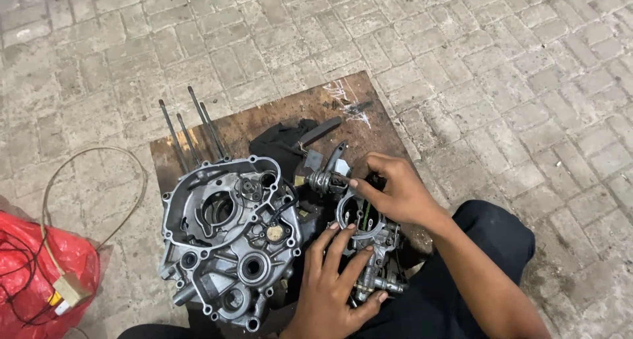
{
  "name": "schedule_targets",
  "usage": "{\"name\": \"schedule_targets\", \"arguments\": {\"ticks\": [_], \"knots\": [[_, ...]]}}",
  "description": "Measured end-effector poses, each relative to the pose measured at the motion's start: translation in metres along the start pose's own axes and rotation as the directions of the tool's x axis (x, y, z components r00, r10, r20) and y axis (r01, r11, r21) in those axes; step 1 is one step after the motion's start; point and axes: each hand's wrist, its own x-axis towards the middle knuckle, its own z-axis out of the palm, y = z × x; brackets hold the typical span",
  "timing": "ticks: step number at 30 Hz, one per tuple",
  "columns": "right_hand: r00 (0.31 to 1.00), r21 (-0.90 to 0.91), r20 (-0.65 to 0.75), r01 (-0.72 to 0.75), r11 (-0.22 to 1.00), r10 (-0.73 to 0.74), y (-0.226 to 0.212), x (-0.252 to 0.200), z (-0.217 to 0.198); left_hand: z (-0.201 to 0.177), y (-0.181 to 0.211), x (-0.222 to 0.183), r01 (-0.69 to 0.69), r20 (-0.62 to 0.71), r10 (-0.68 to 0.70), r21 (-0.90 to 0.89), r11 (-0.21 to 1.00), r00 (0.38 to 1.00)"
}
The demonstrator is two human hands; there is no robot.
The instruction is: Cleaning and brushing the internal components of a motorcycle carburetor and engine casing on a wooden board.
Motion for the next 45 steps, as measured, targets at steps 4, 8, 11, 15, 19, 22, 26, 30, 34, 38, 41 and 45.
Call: {"name": "schedule_targets", "arguments": {"ticks": [4, 8, 11, 15, 19, 22, 26, 30, 34, 38, 41, 45], "knots": [[0.996, 0.258, 0.065, 0.04, 0.965, -0.059, -0.001, 0.001, -0.008, -0.002, -0.001, 0.001, 0.003, 0.028, -0.002, -0.026, 1.0, 1.0], [0.998, 0.072, 0.04, 0.045, 0.996, -0.048, 0.0, 0.001, -0.002, -0.001, -0.001, 0.001, -0.016, -0.006, 0.016, -0.015, 1.0, 1.0], [1.0, -0.01, 0.003, 0.003, 1.0, -0.003, -0.005, -0.001, 0.003, -0.003, 0.002, 0.001, 0.005, 0.003, -0.005, -0.017, 1.0, 1.0], [0.997, 0.02, 0.073, 0.001, 1.0, -0.002, 0.008, 0.002, 0.002, -0.002, 0.001, 0.0, -0.011, 0.008, 0.011, 0.009, 1.0, 1.0], [0.987, 0.31, 0.159, -0.043, 0.95, -0.007, 0.001, 0.004, -0.01, -0.005, 0.002, 0.001, -0.013, 0.008, 0.013, 0.016, 1.0, 1.0], [0.991, 0.226, 0.127, -0.075, 0.971, 0.047, -0.001, 0.001, -0.003, -0.004, 0.001, 0.0, -0.014, 0.03, 0.013, 0.027, 1.0, 0.999], [0.998, -0.04, -0.017, -0.068, 0.997, 0.067, -0.002, 0.0, 0.008, -0.003, 0.001, 0.0, 0.004, 0.05, -0.005, 0.024, 1.0, 0.999], [0.997, 0.003, -0.073, -0.012, 1.0, 0.013, -0.007, -0.001, 0.008, -0.006, 0.005, 0.001, 0.01, 0.028, -0.011, 0.028, 1.0, 1.0], [0.997, 0.054, -0.071, 0.033, 0.998, -0.029, 0.001, -0.004, 0.01, -0.007, 0.005, 0.002, -0.007, 0.02, 0.006, 0.01, 1.0, 1.0], [0.976, 0.194, -0.218, 0.046, 0.98, -0.002, 0.01, -0.013, 0.006, -0.004, 0.001, 0.0, -0.028, 0.012, 0.027, 0.049, 0.998, 1.0], [0.954, 0.189, -0.291, -0.022, 0.982, 0.077, 0.017, -0.023, -0.006, -0.006, 0.002, 0.0, -0.031, 0.0, 0.031, 0.049, 0.998, 1.0], [0.969, 0.219, -0.216, -0.07, 0.973, 0.118, 0.049, -0.032, -0.033, -0.007, 0.003, 0.0, -0.023, 0.005, 0.023, 0.029, 0.999, 1.0]]}}
